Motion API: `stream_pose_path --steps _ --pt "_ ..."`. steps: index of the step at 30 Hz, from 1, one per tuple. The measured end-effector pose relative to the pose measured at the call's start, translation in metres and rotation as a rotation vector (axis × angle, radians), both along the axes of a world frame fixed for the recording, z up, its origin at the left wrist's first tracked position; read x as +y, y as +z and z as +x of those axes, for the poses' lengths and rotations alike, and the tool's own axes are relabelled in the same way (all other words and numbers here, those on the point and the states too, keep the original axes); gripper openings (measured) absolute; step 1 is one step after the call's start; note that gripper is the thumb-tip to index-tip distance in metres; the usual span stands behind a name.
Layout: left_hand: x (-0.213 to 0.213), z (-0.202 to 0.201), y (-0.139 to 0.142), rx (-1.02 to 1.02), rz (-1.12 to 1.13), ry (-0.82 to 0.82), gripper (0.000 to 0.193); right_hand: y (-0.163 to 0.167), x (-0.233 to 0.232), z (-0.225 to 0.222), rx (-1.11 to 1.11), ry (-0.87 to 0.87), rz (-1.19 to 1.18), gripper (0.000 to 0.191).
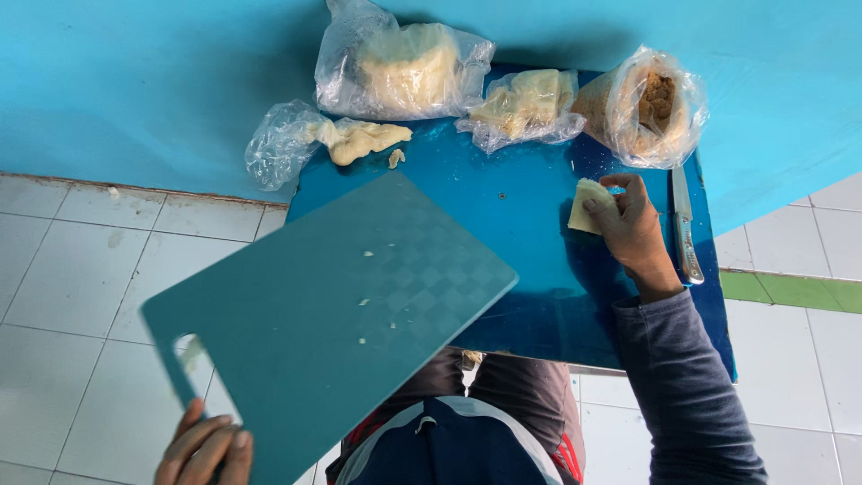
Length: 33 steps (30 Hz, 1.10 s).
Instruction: The person cuts a round disc of dough on a cutting board into wedges using a knife, then stretches and flattens each wedge by hand and arranges the flattened pieces in a row on the table. They work through the wedges one at a time, placing each finished piece beside the previous ones.
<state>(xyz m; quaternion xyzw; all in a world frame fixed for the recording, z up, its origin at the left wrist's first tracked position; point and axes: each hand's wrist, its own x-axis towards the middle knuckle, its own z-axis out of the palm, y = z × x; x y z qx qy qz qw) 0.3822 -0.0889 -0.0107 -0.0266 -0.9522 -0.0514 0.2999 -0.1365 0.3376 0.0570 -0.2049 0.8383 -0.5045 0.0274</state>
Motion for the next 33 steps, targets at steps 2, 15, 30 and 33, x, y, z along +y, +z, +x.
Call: stream_pose_path --steps 2,15,30,33 --pt "-0.015 0.028 -0.009 0.021 0.043 0.087 0.013 -0.001 0.0 0.001 -0.02 -0.01 -0.026 0.043" --pt "-0.09 0.037 -0.009 0.237 0.0 0.743 0.017 -0.004 0.0 0.002 0.034 0.004 0.023 0.045" --pt "-0.107 -0.094 -0.071 0.026 0.677 0.907 0.027 -0.011 -0.003 0.003 0.179 0.058 0.091 0.038" --pt "-0.1 -0.146 -0.091 -0.009 0.748 0.862 0.023 -0.012 -0.005 0.003 0.139 0.038 0.095 0.036"
